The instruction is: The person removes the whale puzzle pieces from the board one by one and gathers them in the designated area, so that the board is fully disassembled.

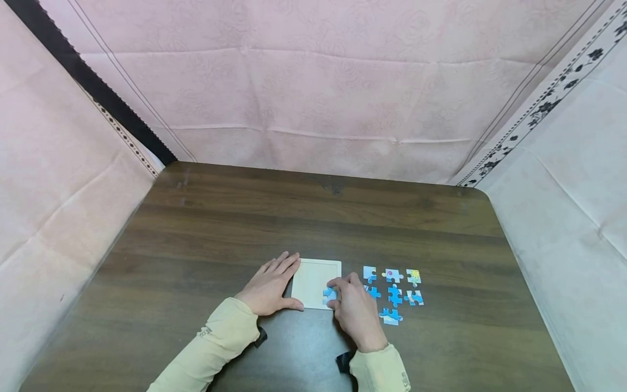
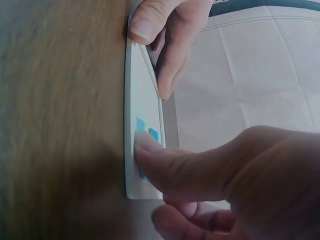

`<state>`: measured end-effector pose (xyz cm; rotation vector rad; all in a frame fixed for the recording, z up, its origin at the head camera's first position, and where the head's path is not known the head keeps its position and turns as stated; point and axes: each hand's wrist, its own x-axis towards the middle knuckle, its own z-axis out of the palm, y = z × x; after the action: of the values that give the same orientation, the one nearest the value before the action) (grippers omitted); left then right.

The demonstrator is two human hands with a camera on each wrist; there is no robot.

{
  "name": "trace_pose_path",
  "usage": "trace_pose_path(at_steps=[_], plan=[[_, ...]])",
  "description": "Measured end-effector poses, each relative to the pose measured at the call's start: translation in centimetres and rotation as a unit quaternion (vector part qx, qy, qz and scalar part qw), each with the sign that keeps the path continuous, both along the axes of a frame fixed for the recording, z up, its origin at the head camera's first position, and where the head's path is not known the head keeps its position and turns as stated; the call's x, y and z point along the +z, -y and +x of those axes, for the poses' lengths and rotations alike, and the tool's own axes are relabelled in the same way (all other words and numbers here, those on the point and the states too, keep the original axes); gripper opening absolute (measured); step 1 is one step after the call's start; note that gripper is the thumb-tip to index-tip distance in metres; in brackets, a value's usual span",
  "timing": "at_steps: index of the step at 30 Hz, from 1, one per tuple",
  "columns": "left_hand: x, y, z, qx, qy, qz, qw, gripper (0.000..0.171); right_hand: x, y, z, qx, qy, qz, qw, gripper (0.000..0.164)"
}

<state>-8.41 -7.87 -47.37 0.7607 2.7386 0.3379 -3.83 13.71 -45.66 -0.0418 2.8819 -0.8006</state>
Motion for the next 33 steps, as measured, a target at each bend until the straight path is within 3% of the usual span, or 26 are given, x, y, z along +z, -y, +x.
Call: trace_pose_path(at_steps=[14, 23, 33], plan=[[0.07, -0.08, 0.02, 0.002, 0.001, -0.001, 1.0, 0.103, 0.19, 0.02, -0.08, -0.009, 0.013, -0.036, 0.999, 0.031], [0.1, -0.1, 0.08, 0.004, 0.0, -0.004, 1.0, 0.103, 0.05, -0.32, -0.14, 0.019, -0.014, -0.03, 0.999, 0.031], [0.04, -0.13, 0.0, 0.002, -0.007, -0.007, 1.0, 0.104, 0.41, -0.12, 0.04, 0.027, -0.009, -0.07, 0.997, 0.028]])
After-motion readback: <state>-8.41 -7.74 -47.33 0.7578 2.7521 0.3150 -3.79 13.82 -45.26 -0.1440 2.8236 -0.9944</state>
